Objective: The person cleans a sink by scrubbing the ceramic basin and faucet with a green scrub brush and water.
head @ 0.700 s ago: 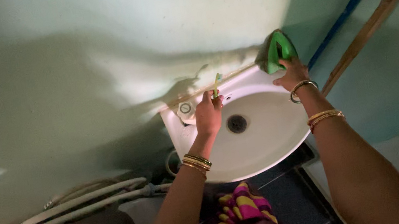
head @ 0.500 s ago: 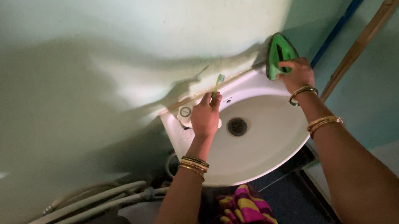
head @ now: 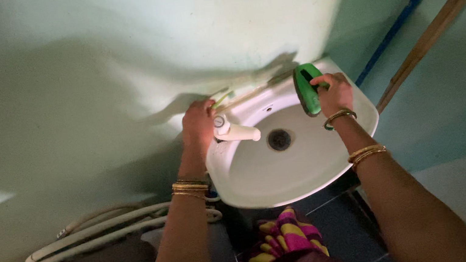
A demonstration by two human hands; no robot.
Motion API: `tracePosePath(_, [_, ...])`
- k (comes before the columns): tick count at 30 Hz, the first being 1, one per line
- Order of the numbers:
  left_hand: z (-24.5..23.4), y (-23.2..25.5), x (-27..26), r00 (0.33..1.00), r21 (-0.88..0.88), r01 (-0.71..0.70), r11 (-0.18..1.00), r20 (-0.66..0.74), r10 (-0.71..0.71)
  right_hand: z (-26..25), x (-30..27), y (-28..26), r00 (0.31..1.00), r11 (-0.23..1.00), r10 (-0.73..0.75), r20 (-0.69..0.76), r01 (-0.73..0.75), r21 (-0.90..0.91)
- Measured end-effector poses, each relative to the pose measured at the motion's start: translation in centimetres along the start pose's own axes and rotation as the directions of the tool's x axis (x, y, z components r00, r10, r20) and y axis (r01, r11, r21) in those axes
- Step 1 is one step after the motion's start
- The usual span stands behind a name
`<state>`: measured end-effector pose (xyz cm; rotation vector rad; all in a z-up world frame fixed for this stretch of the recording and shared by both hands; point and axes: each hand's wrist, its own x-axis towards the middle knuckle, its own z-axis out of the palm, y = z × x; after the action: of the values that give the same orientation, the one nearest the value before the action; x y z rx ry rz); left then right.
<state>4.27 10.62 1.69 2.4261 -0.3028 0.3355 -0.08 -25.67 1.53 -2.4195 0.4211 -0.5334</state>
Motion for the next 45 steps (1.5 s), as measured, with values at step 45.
tracePosePath(45, [5.8,6.7,0.4,0.949,0.437,-0.244,0.866,0.291,0.120,0.0,-0.5,0.7,0.953,0.936,0.303,0.013,-0.295,-0.191])
